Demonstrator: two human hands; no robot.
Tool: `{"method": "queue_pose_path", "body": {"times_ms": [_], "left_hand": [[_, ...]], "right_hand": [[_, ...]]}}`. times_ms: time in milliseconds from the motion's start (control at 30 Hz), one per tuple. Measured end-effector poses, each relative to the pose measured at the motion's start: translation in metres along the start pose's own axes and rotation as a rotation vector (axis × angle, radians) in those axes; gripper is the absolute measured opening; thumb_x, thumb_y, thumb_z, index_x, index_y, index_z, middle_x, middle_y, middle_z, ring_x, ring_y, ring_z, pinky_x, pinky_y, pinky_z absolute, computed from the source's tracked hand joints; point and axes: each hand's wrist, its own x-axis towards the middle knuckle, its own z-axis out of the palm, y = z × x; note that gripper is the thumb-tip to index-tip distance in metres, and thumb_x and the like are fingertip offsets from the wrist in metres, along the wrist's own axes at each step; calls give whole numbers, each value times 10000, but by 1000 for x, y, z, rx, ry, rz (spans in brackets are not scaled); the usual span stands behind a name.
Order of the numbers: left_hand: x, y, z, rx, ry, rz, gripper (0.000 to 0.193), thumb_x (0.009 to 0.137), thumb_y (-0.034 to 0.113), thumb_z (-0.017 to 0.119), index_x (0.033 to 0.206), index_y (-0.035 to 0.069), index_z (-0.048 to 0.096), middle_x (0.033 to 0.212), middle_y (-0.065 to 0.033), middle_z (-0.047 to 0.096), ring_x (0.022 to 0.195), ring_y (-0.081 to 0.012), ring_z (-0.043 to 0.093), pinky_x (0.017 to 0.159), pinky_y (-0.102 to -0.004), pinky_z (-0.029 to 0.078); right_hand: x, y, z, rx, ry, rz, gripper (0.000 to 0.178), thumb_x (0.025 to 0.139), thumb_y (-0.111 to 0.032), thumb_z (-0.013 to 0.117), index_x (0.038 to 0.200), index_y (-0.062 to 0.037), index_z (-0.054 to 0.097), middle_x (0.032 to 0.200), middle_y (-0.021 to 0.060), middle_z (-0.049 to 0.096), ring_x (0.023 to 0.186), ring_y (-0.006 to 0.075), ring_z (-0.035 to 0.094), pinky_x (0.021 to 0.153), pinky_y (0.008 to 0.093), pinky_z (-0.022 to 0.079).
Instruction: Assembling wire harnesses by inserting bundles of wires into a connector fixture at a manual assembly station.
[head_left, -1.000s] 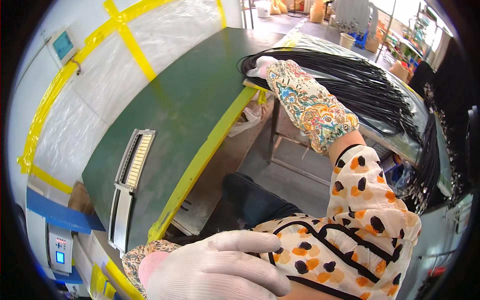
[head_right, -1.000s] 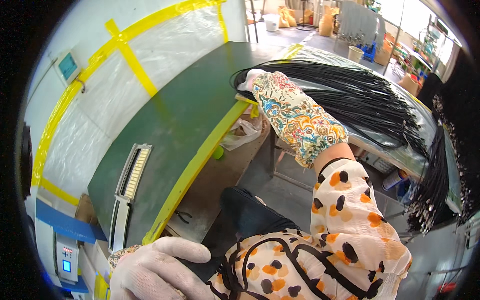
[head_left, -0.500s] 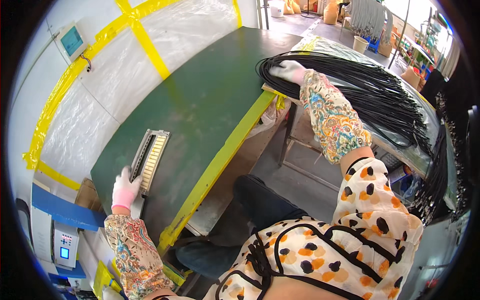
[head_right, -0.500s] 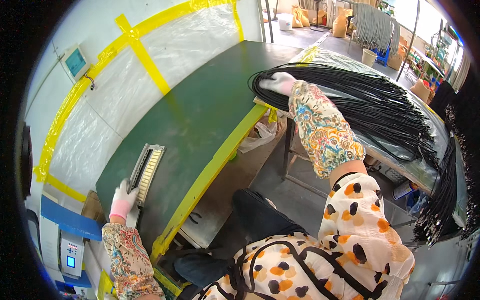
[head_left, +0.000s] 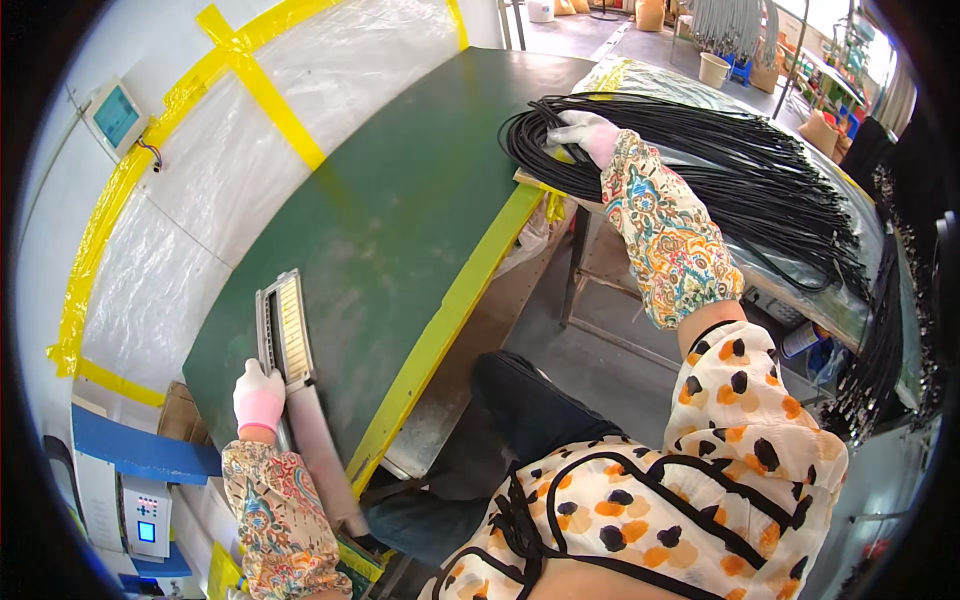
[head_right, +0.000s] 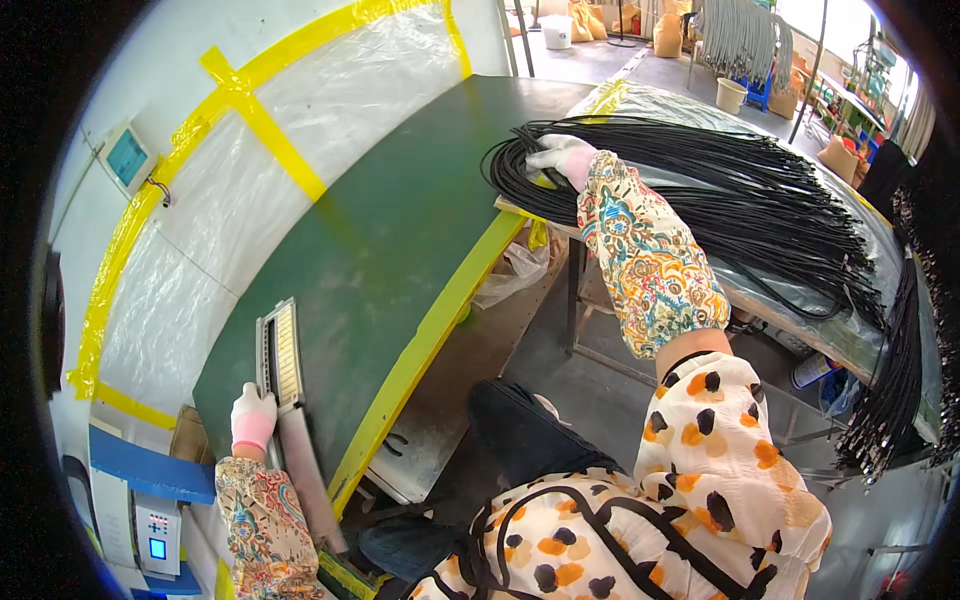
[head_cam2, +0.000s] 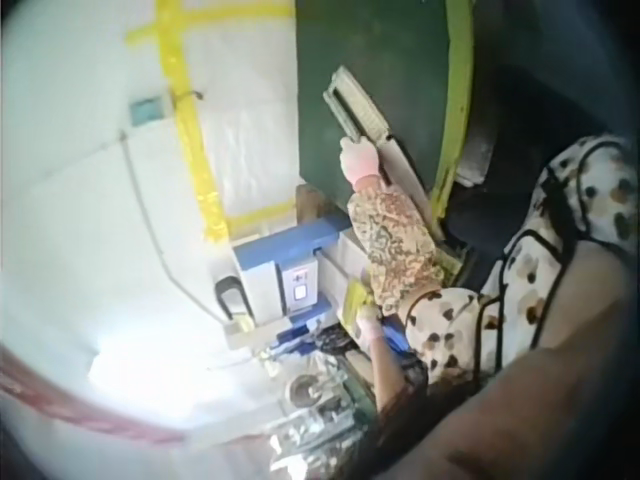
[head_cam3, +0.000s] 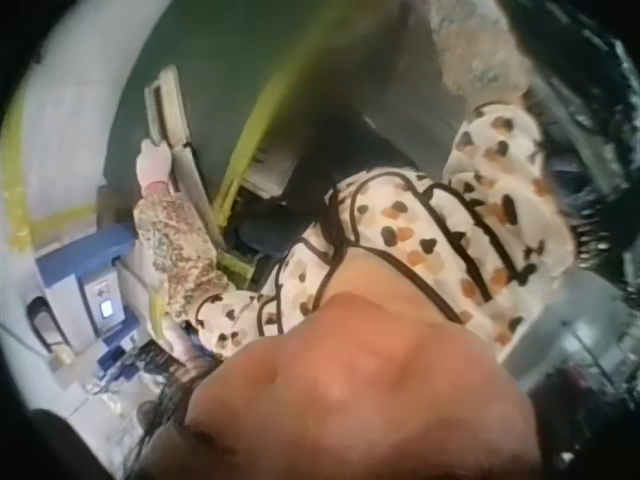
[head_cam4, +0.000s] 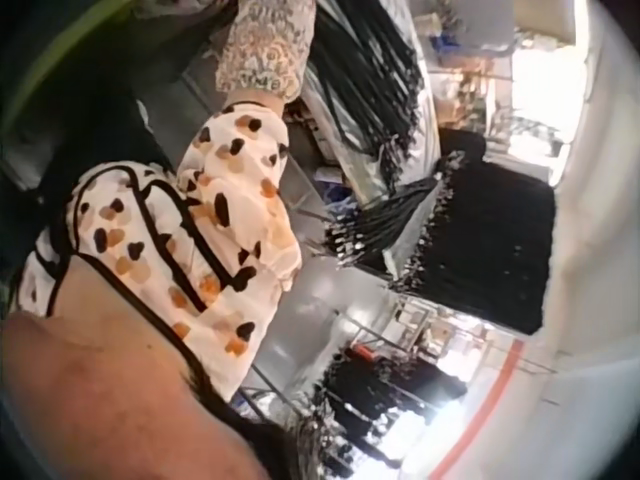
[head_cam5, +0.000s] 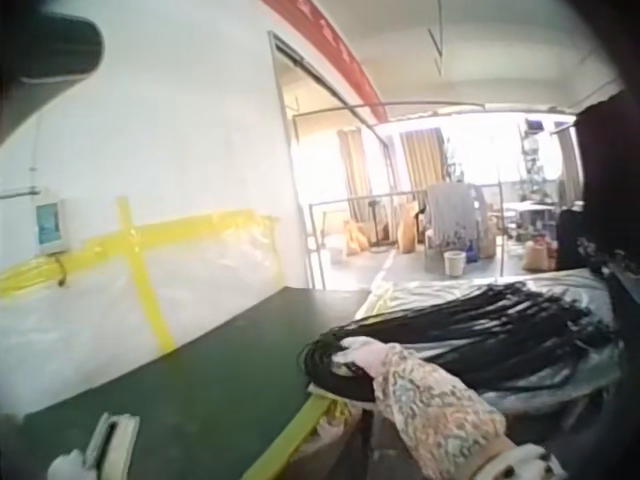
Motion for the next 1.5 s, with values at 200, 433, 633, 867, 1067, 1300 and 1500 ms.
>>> {"method": "queue_pose_path", "body": {"times_ms": [200,433,633,867,1067,1300,1500], "left_hand": [[1,31,-5,-107,-37,-21,388,759,314,565,935,-28,512,865,-279,610,872,-427,590,795,-458,469],[-8,38,4,-176,102,-29,344,775,325,576,901,8,530,836,-250,623,835,-421,601,750,-459,477],[-16,40,0,-161,124,-91,321,805,333,569,893,25,536,827,-235,628,818,-411,606,725,-459,478],[-13,38,4,-193,124,-70,308,814,322,558,901,27,537,844,-236,627,828,-411,603,732,-454,474],[-14,40,1,-195,110,-87,311,817,324,552,910,27,537,847,-236,626,825,-411,602,728,-454,473],[-12,35,7,-207,112,-80,312,821,323,550,925,29,540,850,-238,626,827,-412,601,726,-452,474],[-12,40,5,-229,97,-68,324,819,333,555,939,33,540,858,-240,626,835,-411,601,734,-452,474]], "right_hand": [[-5,-13,2,101,-39,80,122,841,-104,602,908,-4,584,802,72,618,681,112,563,568,223,453],[-7,-19,9,-9,145,138,195,926,-208,479,947,-48,588,799,54,656,557,58,501,470,183,395],[-12,-29,20,-13,163,78,214,937,-199,420,1038,-42,523,808,81,658,516,62,477,438,190,387],[-9,-27,18,-60,168,81,195,927,-172,440,1033,-28,517,799,73,651,513,56,465,441,187,387],[-5,-22,14,-140,156,50,168,909,-144,480,1012,-25,538,802,58,634,513,59,458,444,197,387],[-1,-36,25,-328,203,47,324,871,-262,566,1036,18,568,832,72,623,663,112,545,603,246,439],[20,-23,10,-842,-91,45,416,745,-334,695,939,30,640,803,161,647,761,222,609,724,322,443]]}}
